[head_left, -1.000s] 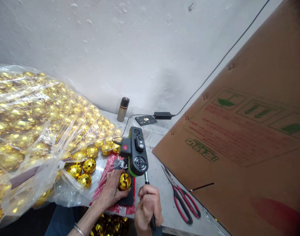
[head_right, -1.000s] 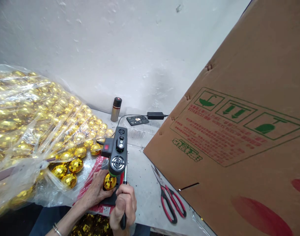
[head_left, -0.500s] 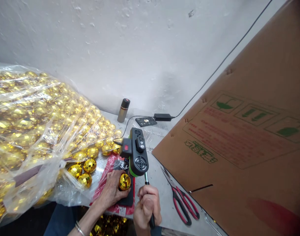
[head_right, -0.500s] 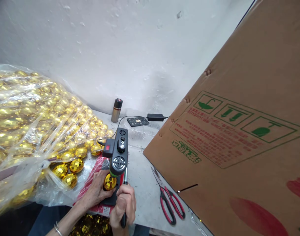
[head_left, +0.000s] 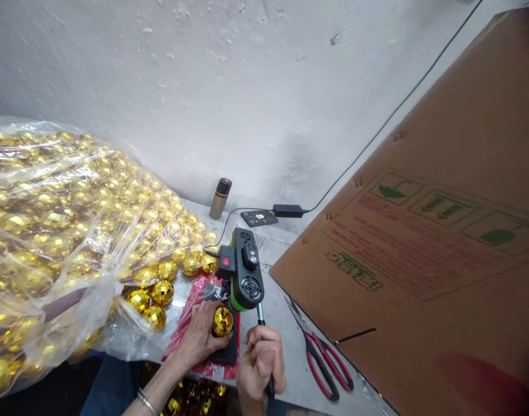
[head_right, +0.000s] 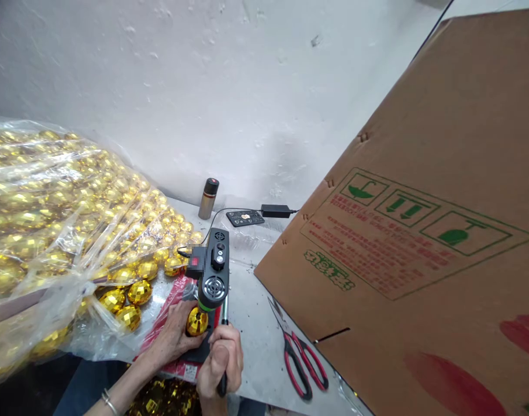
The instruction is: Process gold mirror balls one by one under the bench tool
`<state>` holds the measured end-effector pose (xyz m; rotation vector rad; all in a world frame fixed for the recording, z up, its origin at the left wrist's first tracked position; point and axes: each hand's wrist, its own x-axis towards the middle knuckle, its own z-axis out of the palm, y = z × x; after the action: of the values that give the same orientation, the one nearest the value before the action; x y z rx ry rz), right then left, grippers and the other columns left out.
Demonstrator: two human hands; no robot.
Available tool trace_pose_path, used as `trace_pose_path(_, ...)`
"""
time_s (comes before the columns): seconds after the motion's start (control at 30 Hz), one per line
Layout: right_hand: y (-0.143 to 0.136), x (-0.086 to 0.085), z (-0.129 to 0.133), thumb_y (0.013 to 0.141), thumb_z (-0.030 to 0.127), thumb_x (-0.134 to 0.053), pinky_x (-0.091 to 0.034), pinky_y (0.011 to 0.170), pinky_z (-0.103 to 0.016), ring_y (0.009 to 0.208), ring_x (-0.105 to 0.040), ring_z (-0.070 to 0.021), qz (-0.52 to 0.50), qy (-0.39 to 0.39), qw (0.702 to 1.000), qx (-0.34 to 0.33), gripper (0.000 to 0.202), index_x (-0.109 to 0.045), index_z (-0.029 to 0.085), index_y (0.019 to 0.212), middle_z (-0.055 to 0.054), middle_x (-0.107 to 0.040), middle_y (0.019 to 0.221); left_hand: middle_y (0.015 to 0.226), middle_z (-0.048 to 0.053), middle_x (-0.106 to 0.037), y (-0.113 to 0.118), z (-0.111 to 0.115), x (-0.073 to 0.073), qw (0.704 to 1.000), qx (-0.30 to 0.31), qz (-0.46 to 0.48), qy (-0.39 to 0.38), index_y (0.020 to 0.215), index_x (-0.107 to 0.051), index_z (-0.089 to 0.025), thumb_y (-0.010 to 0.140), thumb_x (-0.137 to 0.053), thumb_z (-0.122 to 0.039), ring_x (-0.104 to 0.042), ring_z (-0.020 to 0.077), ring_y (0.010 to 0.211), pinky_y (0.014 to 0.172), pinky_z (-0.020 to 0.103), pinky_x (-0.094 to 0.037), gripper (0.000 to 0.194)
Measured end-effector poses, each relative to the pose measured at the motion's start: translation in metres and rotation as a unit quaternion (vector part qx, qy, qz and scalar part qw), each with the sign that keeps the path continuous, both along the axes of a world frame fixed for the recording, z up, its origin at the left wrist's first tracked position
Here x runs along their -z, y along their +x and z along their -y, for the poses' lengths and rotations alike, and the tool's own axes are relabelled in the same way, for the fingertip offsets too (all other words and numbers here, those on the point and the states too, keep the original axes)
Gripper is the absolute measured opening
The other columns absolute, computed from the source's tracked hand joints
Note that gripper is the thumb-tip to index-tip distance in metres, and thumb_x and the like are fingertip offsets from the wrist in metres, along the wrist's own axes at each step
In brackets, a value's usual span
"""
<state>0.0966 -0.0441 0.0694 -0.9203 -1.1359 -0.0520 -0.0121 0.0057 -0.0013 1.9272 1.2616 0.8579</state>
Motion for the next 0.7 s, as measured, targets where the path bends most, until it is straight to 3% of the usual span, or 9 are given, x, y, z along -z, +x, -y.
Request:
trace_pose_path(0.13,0.003,0.009,0.004,0.113,0.024,-0.039,-0.045,0.062,-0.028,0.064,-0.051,-0.013,0.022,-0.011,1.0,0.003,0.04,-0.05,0.023,0.074,0.002,-0.052,0.076,0.118,0.011,-0.074,0.0,0.001,-0.005,1.0,0.006,-0.006,-0.01,0.128,-0.066,-0.02,0.078,-0.079,-0.025,-0.066,0.0337,0.111,0.102,0.05,-0.049,0.052)
trace_pose_path(0.3,0.011,0.028,0.006,0.114,0.024,-0.037,-0.051,0.082,-0.037,0.068,-0.058,-0.0146,0.093,-0.016,0.995,0.033,0.039,-0.053,0.023,0.078,0.002,-0.058,0.078,0.118,0.011,-0.074,0.001,0.001,-0.005,1.0,0.004,-0.004,-0.009,0.128,-0.067,-0.021,0.077,-0.081,-0.028,-0.067,0.0345,0.112,0.1,0.049,-0.051,0.053)
trace_pose_path(0.43,0.02,0.032,0.003,0.112,0.029,-0.044,-0.054,0.079,-0.034,0.068,-0.061,-0.0142,0.157,0.005,0.987,0.027,0.038,-0.058,0.023,0.078,0.002,-0.063,0.078,0.119,0.011,-0.074,0.001,0.0,-0.002,1.0,0.007,-0.007,-0.01,0.129,-0.066,-0.021,0.075,-0.081,-0.026,-0.067,0.035,0.113,0.101,0.05,-0.051,0.056)
trace_pose_path(0.53,0.021,0.011,0.005,0.111,0.025,-0.044,-0.049,0.062,-0.028,0.063,-0.059,-0.0131,0.152,0.004,0.988,0.017,0.038,-0.055,0.022,0.075,0.001,-0.061,0.076,0.121,0.013,-0.073,0.002,-0.001,-0.004,1.0,0.006,-0.007,-0.01,0.13,-0.065,-0.019,0.076,-0.08,-0.025,-0.067,0.0355,0.114,0.102,0.052,-0.051,0.057)
trace_pose_path(0.63,0.016,-0.033,0.008,0.11,0.021,-0.047,-0.038,0.049,-0.024,0.056,-0.05,-0.0113,0.061,-0.03,0.998,-0.003,0.039,-0.05,0.022,0.071,0.001,-0.054,0.07,0.123,0.013,-0.074,0.002,0.0,-0.005,1.0,0.009,-0.012,-0.012,0.131,-0.065,-0.019,0.077,-0.08,-0.024,-0.067,0.036,0.116,0.104,0.054,-0.052,0.056)
trace_pose_path(0.7,0.013,-0.063,0.009,0.109,0.023,-0.051,-0.035,0.048,-0.025,0.051,-0.045,-0.0099,0.015,-0.072,0.997,-0.004,0.036,-0.057,0.02,0.074,0.002,-0.054,0.067,0.126,0.015,-0.073,-0.003,0.007,-0.001,1.0,0.013,-0.02,-0.006,0.132,-0.065,-0.019,0.078,-0.081,-0.023,-0.067,0.0367,0.118,0.105,0.055,-0.053,0.057)
